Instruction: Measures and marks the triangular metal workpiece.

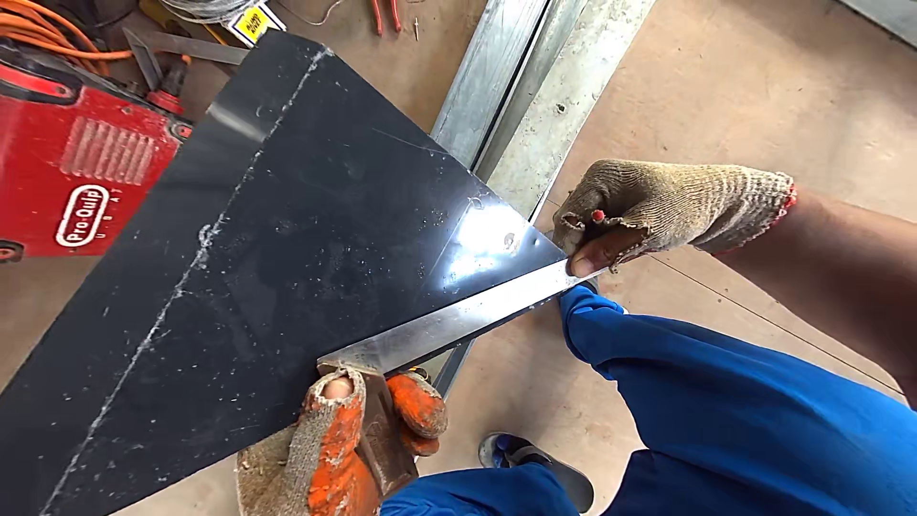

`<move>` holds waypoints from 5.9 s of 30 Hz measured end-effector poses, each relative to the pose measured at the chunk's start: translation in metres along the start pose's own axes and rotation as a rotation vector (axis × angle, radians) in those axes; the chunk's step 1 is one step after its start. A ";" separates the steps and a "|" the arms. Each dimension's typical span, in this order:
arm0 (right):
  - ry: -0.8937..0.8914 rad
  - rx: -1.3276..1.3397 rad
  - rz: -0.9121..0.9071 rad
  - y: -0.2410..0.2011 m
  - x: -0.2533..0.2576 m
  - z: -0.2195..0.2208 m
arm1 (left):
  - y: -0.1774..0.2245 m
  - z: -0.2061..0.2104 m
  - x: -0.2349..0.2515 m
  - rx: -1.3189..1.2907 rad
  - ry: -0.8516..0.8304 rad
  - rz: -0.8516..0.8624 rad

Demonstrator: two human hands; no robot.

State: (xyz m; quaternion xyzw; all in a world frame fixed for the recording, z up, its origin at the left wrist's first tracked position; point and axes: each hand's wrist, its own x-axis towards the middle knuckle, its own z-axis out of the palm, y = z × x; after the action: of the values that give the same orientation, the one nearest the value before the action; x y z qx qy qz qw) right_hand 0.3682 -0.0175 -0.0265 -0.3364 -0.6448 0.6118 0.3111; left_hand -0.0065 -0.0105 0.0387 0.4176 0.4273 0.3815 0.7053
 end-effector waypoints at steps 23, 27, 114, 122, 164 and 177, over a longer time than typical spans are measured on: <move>-0.034 0.008 -0.023 0.000 0.003 0.000 | 0.000 -0.005 -0.004 0.125 0.107 0.061; -0.030 0.017 -0.032 0.000 0.003 0.001 | 0.000 -0.005 -0.004 0.117 0.092 0.041; 0.010 -0.038 -0.071 0.012 0.004 0.004 | 0.004 0.006 -0.001 0.155 0.030 -0.019; 0.037 -0.051 -0.042 0.013 0.002 0.005 | 0.009 0.014 0.003 0.159 0.013 0.002; 0.284 -0.081 0.550 0.171 -0.020 0.073 | -0.163 -0.019 0.132 0.839 0.396 -0.518; 0.312 -0.019 0.620 0.175 -0.021 0.074 | -0.189 0.000 0.106 1.291 0.658 -0.301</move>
State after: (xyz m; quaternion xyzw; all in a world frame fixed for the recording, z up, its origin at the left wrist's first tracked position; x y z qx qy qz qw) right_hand 0.3296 -0.0726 -0.2050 -0.6088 -0.4623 0.6122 0.2021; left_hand 0.0642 0.0164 -0.1644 0.5502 0.8087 0.0588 0.1997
